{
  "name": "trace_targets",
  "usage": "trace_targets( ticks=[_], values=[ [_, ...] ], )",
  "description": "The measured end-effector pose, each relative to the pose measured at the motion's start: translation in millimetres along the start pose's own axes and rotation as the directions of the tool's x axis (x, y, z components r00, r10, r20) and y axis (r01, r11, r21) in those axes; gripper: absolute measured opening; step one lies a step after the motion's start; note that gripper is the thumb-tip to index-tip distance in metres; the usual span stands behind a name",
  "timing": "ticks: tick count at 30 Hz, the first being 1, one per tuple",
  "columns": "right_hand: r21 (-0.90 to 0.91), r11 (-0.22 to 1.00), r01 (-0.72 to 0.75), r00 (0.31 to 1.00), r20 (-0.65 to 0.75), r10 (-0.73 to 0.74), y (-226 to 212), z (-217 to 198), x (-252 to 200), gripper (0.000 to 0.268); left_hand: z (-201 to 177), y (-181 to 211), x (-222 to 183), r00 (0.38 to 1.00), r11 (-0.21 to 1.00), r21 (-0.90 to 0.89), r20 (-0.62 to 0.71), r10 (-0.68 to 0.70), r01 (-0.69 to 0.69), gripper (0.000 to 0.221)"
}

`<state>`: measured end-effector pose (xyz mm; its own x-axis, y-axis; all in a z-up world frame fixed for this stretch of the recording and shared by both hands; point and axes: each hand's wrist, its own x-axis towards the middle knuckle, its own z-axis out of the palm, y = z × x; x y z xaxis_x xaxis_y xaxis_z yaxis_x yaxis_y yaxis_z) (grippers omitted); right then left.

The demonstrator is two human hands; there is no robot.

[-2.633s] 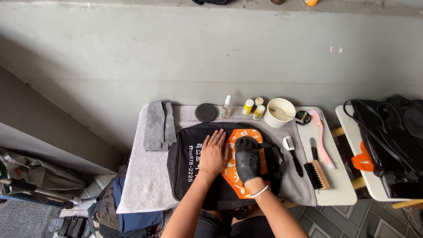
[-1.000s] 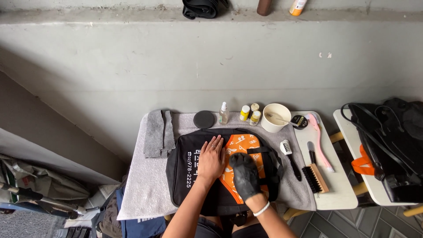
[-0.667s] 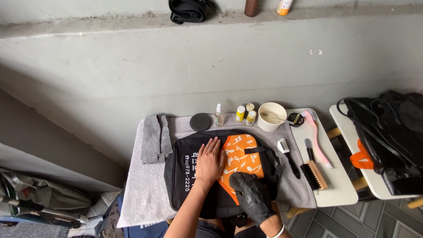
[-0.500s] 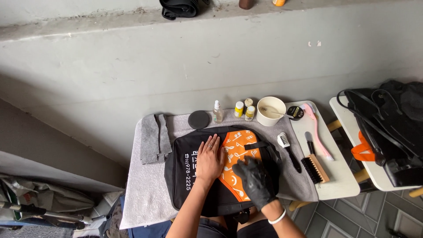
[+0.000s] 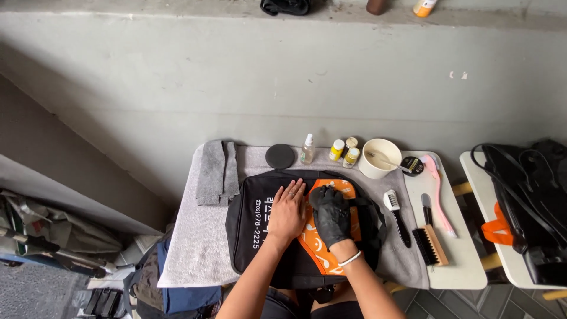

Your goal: Buffing and cleaning bags using sponges, brushes, and cleaning solutions at a polishing station.

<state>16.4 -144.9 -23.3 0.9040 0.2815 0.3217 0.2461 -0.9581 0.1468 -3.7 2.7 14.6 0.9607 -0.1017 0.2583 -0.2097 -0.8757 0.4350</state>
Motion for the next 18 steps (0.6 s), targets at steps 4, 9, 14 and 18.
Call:
trace_targets(
  ticks=[4,9,14,18],
  values=[
    [0.073,0.997,-0.002,1.0,0.003,0.002,-3,-24,-29,0.062,10,-6,3,1.0,1.0,-0.014,0.016,0.017,-0.017,0.049],
    [0.282,0.957,0.063,0.998,-0.047,-0.052,-6,-49,-52,0.045,5,-2,0,1.0,1.0,0.004,0.001,0.01,-0.01,0.048],
    [0.451,0.883,0.127,0.983,-0.175,-0.052,4,-74,-40,0.03,24,-15,5,0.993,0.994,-0.036,-0.06,0.098,-0.1,0.05],
    [0.389,0.908,0.153,0.95,-0.313,-0.026,14,-88,-9,0.026,20,-13,2,0.995,0.994,-0.053,-0.046,0.09,-0.093,0.049]
  ],
)
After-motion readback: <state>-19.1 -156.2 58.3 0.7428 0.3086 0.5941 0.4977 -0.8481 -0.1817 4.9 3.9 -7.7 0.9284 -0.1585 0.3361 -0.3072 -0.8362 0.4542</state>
